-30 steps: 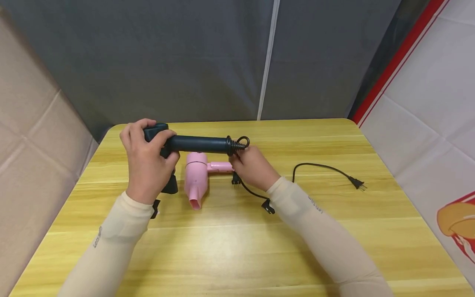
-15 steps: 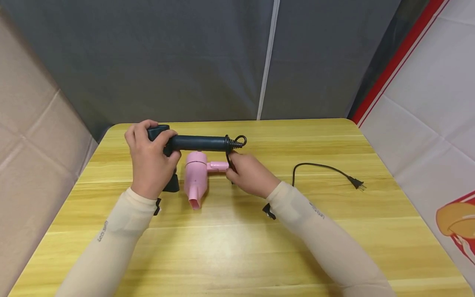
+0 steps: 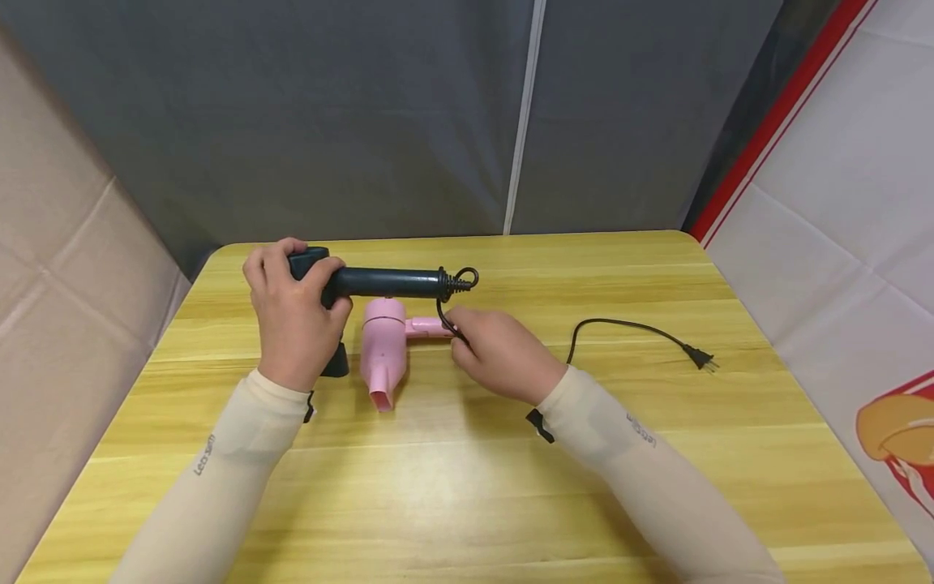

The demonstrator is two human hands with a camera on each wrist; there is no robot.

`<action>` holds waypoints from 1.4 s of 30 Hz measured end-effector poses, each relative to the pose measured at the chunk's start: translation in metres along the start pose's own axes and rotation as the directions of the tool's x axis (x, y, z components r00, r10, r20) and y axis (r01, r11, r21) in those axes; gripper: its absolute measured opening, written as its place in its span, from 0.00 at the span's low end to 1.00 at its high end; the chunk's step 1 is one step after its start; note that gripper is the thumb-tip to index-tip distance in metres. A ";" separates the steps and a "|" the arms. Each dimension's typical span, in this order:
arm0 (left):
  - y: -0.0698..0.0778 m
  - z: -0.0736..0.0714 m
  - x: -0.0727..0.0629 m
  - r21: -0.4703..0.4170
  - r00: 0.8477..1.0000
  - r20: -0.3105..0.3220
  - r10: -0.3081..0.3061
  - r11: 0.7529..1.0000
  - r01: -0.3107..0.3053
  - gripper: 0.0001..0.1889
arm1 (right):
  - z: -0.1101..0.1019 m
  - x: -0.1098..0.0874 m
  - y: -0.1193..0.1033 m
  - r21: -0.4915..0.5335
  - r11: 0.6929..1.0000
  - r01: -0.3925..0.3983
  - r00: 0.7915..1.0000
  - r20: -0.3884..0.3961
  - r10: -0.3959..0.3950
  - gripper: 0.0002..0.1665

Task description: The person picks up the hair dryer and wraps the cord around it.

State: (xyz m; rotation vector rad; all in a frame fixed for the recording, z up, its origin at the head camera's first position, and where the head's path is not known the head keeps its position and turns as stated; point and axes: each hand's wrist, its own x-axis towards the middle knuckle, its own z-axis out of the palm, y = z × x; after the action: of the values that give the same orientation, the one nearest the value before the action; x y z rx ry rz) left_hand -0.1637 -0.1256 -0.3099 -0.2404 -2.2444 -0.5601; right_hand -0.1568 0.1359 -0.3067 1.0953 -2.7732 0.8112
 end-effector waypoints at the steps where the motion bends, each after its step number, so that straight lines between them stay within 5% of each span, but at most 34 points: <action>1: 0.000 0.001 -0.001 0.002 1.000 -0.001 0.003 1.000 -0.003 0.13 | -0.002 -0.001 -0.001 -0.005 1.000 0.003 1.000 -0.010 -0.003 0.06; 14: 0.001 0.005 -0.007 0.018 1.000 -0.008 0.027 0.999 -0.027 0.14 | -0.023 -0.007 -0.004 -0.068 0.996 0.050 0.987 -0.149 -0.060 0.03; 28: 0.008 0.002 -0.011 0.009 0.995 -0.027 0.100 0.995 -0.100 0.12 | -0.039 0.002 0.001 -0.034 0.973 0.229 0.920 -0.319 -0.228 0.09; 42: 0.010 -0.001 -0.014 -0.017 0.987 -0.042 0.158 0.987 -0.159 0.11 | -0.044 0.014 0.024 0.059 0.996 0.066 0.933 -0.357 -0.041 0.07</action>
State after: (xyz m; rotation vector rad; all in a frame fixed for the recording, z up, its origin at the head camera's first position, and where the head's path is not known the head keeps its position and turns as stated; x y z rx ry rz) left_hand -0.1503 -0.1172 -0.3165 -0.4103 -2.1581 -0.4987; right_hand -0.1891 0.1633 -0.2766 0.9204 -2.4217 0.9946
